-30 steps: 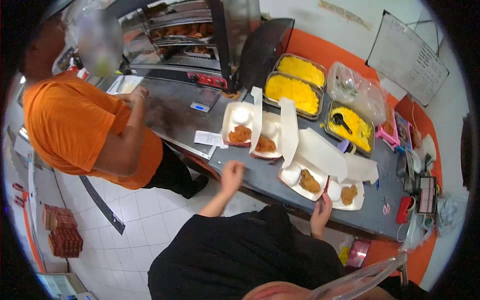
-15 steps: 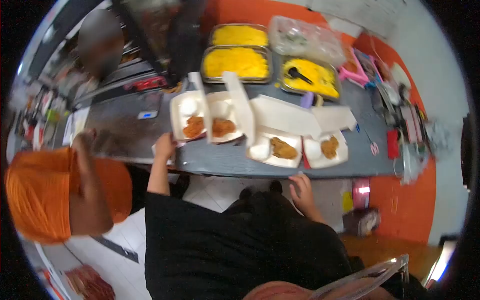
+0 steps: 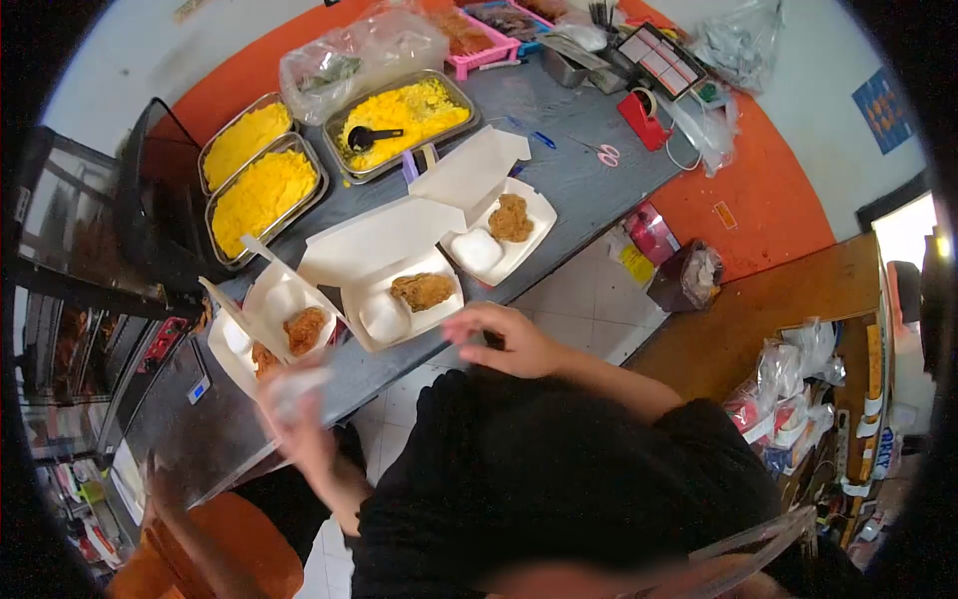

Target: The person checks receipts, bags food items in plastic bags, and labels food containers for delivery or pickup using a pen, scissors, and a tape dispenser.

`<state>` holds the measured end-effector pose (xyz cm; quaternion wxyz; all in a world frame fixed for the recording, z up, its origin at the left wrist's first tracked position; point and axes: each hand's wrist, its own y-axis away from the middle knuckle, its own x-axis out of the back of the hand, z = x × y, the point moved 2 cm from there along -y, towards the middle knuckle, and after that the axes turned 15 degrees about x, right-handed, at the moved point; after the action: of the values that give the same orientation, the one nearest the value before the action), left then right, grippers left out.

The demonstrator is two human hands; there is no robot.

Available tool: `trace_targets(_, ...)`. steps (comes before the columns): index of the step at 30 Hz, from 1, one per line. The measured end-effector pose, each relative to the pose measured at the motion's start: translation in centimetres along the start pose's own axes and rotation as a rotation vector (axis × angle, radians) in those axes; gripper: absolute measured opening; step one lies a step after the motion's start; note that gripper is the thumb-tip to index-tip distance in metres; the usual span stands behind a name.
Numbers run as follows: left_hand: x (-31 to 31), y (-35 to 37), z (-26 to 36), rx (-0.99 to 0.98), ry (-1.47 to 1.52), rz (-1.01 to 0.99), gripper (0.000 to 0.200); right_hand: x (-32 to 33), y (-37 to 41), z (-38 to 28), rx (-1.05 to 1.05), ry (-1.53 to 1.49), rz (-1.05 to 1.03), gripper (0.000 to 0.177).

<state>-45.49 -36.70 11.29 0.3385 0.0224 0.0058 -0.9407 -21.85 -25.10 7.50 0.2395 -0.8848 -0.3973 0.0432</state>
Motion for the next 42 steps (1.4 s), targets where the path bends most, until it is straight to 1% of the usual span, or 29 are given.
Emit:
trace_targets(1,-2.0,-0.4,-2.2,0.02,-0.112,-0.09,0.029,-0.3,-1.3,-0.6,0.003,-0.01,-0.006,0.032)
trace_targets(2,-5.3,-0.2,-2.5,0.192,-0.081,-0.091,0.025,-0.6,-2.4,-1.0,-0.018,-0.156,0.005,0.034)
trace_targets(3,-8.4,-0.5,-0.1,0.087,-0.226,-0.294,0.026,-0.6,-3.5,-1.4,-0.036,-0.3,0.013,0.036)
trace_targets(4,-10.5,-0.8,-0.2,0.144,-0.167,-0.371,0.03,-0.2,-4.5,-1.6,-0.125,-0.368,0.027,0.035)
trace_targets(5,-11.9,-1.0,-0.3,0.199,-0.105,-0.45,0.034,0.5,-5.1,-1.6,-0.117,-0.423,0.056,0.034)
trace_targets(6,-12.7,-1.1,-0.1,0.188,-0.112,-0.445,0.034,1.4,-5.7,-1.6,-0.108,-0.475,0.083,0.033)
trace_targets(8,-14.3,-1.3,0.5,0.068,-0.004,-0.508,0.05,3.8,-6.5,-2.7,-0.108,-0.475,0.087,0.032)
trace_targets(9,-15.1,-1.6,0.1,0.041,-0.027,-0.541,0.058,5.0,-6.8,-3.0,-0.074,-0.474,0.145,0.032)
trace_targets(10,-15.8,-1.6,0.2,0.042,-0.031,-0.529,0.058,6.1,-7.0,-3.2,-0.047,-0.478,0.205,0.033)
trace_targets(11,-16.9,-1.4,0.2,0.083,0.028,-0.608,0.051,7.3,-7.3,-3.2,-0.001,-0.449,0.218,0.039)
trace_targets(12,-18.1,-1.4,0.2,0.123,0.088,-0.687,0.045,8.5,-7.5,-3.2,-0.004,-0.458,0.211,0.039)
trace_targets(13,-19.5,-1.3,0.7,0.046,0.094,-0.624,0.046,9.8,-7.7,-3.3,0.059,-0.436,0.247,0.041)
trace_targets(14,-20.5,-1.5,1.2,0.054,0.091,-0.616,0.046,11.3,-7.8,-3.3,0.118,-0.414,0.286,0.044)
trace_targets(15,-21.5,-1.7,1.7,0.177,0.06,-0.638,0.041,13.0,-7.9,-3.3,0.086,-0.42,0.271,0.048)
trace_targets(16,-24.1,-2.0,1.8,0.3,0.032,-0.653,0.038,16.1,-8.0,-3.1,0.074,-0.432,0.267,0.048)
trace_targets(17,-25.9,-2.1,1.9,0.238,0.152,-0.599,0.035,18.0,-8.4,-3.1,0.1,-0.423,0.268,0.048)
trace_targets(20,-30.4,-2.2,2.3,0.229,0.206,-0.59,0.039,23.2,-8.9,-3.2,0.157,-0.387,0.242,0.049)
trace_targets(23,-33.9,-2.4,2.1,0.222,0.183,-0.582,0.044,27.7,-9.5,-3.1,0.174,-0.362,0.245,0.049)
trace_targets(25,-35.6,-2.3,2.0,0.228,0.159,-0.567,0.046,30.4,-10.5,-2.8,0.267,-0.307,0.205,0.049)
trace_targets(27,-36.8,-2.3,1.9,0.228,0.13,-0.542,0.049,32.4,-11.5,-2.1,0.274,-0.32,0.171,0.049)
trace_targets(30,-37.8,-2.0,1.8,0.243,0.114,-0.465,0.052,33.5,-12.7,-1.4,0.258,-0.371,0.122,0.047)
trace_targets(33,-38.4,-1.7,2.1,0.262,0.105,-0.344,0.053,33.5,-13.6,-0.6,0.239,-0.387,0.059,0.045)
trace_targets(36,-38.6,-1.6,2.3,0.254,0.127,-0.322,0.053,33.4,-14.3,0.3,0.249,-0.4,0.021,0.042)
trace_targets(39,-38.7,-1.3,2.3,0.207,0.066,-0.289,0.056,33.3,-14.7,0.8,0.25,-0.408,-0.021,0.04)
trace_targets(41,-39.0,-1.2,2.7,0.147,0.087,-0.283,0.065,33.0,-14.9,1.0,0.234,-0.461,-0.046,0.038)
trace_targets(42,-39.0,-1.1,2.7,0.148,0.085,-0.281,0.065,32.9,-14.9,1.0,0.234,-0.464,-0.047,0.038)
